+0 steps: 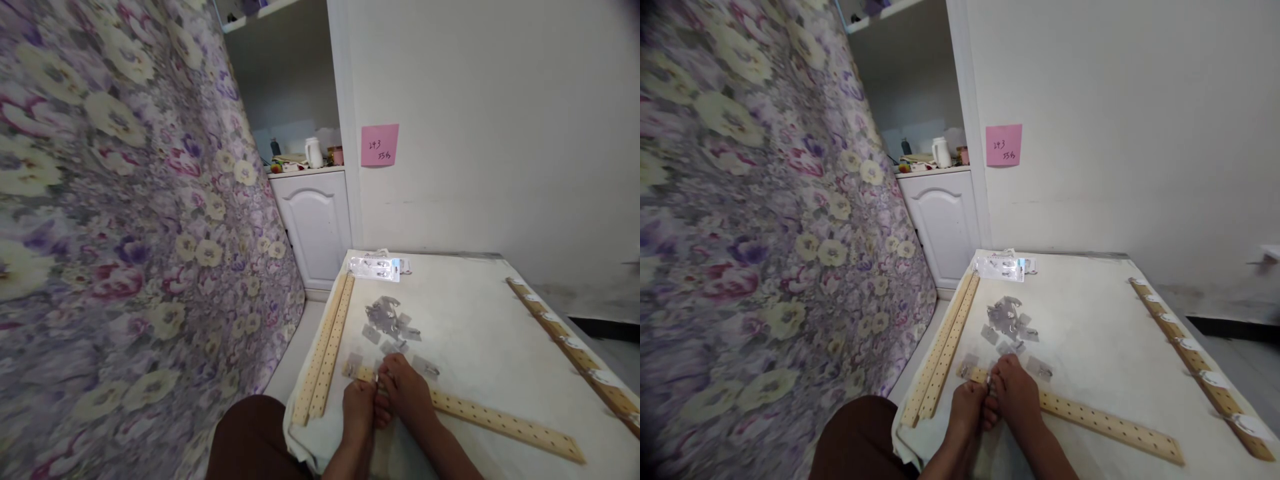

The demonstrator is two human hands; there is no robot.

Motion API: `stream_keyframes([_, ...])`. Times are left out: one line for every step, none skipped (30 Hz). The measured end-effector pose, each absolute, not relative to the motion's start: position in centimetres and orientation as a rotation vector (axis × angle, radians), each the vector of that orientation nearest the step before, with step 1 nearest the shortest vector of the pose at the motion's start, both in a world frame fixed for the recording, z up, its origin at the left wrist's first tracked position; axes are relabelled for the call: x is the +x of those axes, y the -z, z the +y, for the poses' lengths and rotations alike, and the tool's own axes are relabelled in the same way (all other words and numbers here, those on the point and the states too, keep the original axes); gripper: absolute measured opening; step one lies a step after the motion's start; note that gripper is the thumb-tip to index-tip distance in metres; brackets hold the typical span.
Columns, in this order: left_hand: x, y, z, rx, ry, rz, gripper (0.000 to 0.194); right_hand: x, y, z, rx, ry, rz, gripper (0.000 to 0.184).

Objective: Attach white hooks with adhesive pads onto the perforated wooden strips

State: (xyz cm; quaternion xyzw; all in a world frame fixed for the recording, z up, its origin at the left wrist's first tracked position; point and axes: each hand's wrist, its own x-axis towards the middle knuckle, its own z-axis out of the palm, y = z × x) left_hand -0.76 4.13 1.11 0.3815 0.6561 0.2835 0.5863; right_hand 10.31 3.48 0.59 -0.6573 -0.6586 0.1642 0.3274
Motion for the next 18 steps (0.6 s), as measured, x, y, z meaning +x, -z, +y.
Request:
stream_keyframes([-0.82, -1.04, 4.13, 0.889, -0.670, 1.510, 0.030, 10.28, -0.58, 3.53, -1.726, -0.425, -1.723, 0.018])
stream_keyframes([-0.89, -0.96, 4.13, 0.888, -0.684, 1.484, 0.030, 10.26, -0.59, 3.55, -1.732, -0.421, -1.719, 0.017])
stream_keyframes([-0.95, -0.89, 4.13, 0.886, -0.697, 1.459, 0.029, 10.23, -0.63, 3.55, -1.738, -0.420, -1.718, 0.017])
stream_keyframes([-1.01, -0.82, 4.12, 0.885, -0.704, 1.445, 0.029, 10.21, -0.69, 3.53, -1.744, -0.419, -1.719, 0.017])
stream_keyframes([-1.05, -0.75, 4.12, 0.884, -0.709, 1.434, 0.028, 10.18, -0.78, 3.48, -1.750, -0.419, -1.721, 0.017])
stream_keyframes([-1.07, -0.70, 4.11, 0.884, -0.715, 1.428, 0.028, 10.17, -0.88, 3.41, -1.752, -0.418, -1.723, 0.017])
stream_keyframes([-1.08, -0.65, 4.11, 0.885, -0.721, 1.425, 0.029, 10.16, -0.99, 3.34, -1.752, -0.416, -1.726, 0.017])
stream_keyframes([-1.08, -0.61, 4.11, 0.887, -0.727, 1.425, 0.029, 10.17, -1.09, 3.28, -1.747, -0.414, -1.729, 0.016])
stream_keyframes([-1.06, -0.57, 4.12, 0.889, -0.731, 1.425, 0.029, 10.18, -1.16, 3.26, -1.743, -0.415, -1.729, 0.016])
stream_keyframes([-1.04, -0.52, 4.14, 0.890, -0.733, 1.426, 0.029, 10.21, -1.20, 3.27, -1.739, -0.419, -1.729, 0.015])
stream_keyframes([-1.03, -0.47, 4.16, 0.890, -0.732, 1.428, 0.029, 10.24, -1.21, 3.32, -1.737, -0.423, -1.729, 0.014])
stream_keyframes([-1.01, -0.41, 4.21, 0.889, -0.728, 1.432, 0.028, 10.28, -1.19, 3.42, -1.737, -0.430, -1.730, 0.014])
stream_keyframes([-1.00, -0.36, 4.25, 0.888, -0.725, 1.436, 0.027, 10.31, -1.14, 3.54, -1.745, -0.438, -1.733, 0.014])
stream_keyframes([-0.99, -0.30, 4.30, 0.888, -0.724, 1.440, 0.026, 10.34, -1.10, 3.67, -1.755, -0.447, -1.739, 0.014])
stream_keyframes([-1.00, -0.25, 4.34, 0.890, -0.725, 1.443, 0.026, 10.35, -1.05, 3.79, -1.769, -0.452, -1.746, 0.014])
stream_keyframes([-1.00, -0.20, 4.37, 0.893, -0.727, 1.442, 0.026, 10.34, -1.00, 3.86, -1.783, -0.454, -1.754, 0.015])
stream_keyframes([-1.02, -0.17, 4.39, 0.898, -0.731, 1.439, 0.026, 10.30, -0.96, 3.88, -1.792, -0.449, -1.759, 0.015])
stream_keyframes([-1.04, -0.13, 4.39, 0.902, -0.734, 1.434, 0.027, 10.24, -0.91, 3.84, -1.793, -0.434, -1.758, 0.015])
